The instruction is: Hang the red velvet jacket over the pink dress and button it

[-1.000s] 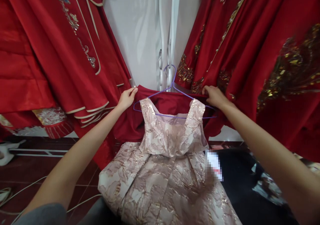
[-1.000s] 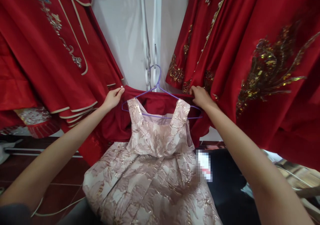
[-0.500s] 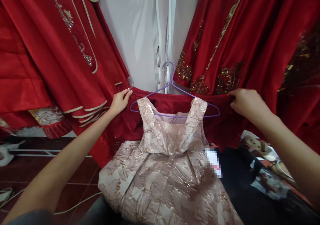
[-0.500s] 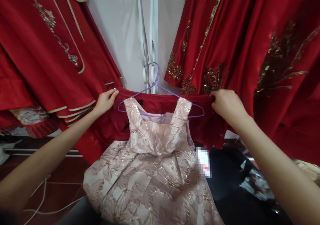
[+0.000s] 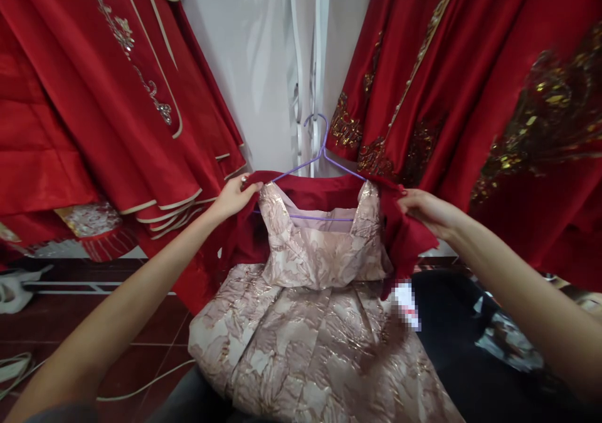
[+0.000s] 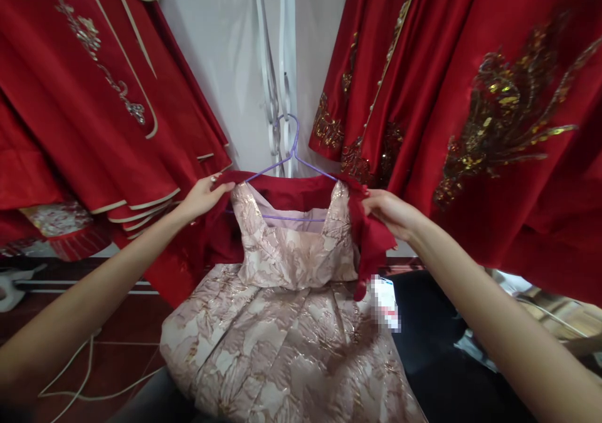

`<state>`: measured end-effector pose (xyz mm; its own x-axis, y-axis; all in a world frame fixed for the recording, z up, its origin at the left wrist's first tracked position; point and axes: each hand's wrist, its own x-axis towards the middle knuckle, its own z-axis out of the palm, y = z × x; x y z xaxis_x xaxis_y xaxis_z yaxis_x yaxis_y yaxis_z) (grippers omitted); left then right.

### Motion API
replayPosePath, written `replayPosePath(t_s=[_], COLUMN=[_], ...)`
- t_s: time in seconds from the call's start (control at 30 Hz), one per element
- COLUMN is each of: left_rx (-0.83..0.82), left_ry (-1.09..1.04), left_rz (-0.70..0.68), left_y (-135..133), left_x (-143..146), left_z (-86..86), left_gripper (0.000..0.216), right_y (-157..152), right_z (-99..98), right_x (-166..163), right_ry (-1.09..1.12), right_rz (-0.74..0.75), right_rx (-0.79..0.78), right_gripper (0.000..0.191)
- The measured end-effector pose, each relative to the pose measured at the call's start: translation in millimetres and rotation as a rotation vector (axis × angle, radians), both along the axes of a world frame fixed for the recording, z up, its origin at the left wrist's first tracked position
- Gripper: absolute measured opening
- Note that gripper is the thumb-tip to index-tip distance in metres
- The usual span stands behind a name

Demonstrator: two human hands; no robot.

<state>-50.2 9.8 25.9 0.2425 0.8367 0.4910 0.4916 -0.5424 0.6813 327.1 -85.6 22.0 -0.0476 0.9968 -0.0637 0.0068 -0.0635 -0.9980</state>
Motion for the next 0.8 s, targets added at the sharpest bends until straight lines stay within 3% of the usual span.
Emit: replayPosePath(t_s=[0.17, 0.3, 0.43, 0.57, 0.7, 0.8], left_rx=[-0.097, -0.019, 0.034, -0.076, -0.127, -0.129], left_ry=[0.042, 0.140, 0.184, -0.054, -0.358, -0.419], left_rz=[-0.223, -0.254, -0.087, -0.098, -0.095, -0.095], left_y=[-33, -43, -41, -43, -54, -59], left_x=[45, 88, 106, 103, 103, 104], left_z=[-8.4, -25.3, -39.7, -59.0, -74.0, -76.5], left_gripper=[0.024, 0.009, 0.003, 0.023, 0.027, 0.025], right_y=[-6, 10, 22, 18, 14, 15], right_z=[-14.7, -37.6, -67.8, -93.3, -100.2, -96.8], right_x=[-51, -95, -118, -124, -125, -124], right_ry=[-0.051, -0.118, -0.136, 0.003, 0.051, 0.019], right_rz=[0.230, 0.371, 0.170, -0.032, -0.077, -0.086], right_rx=[0.088, 0.135, 0.392, 0.542, 0.571, 0.578], right_gripper=[0.019, 0.024, 0.026, 0.027, 0.027, 0.028])
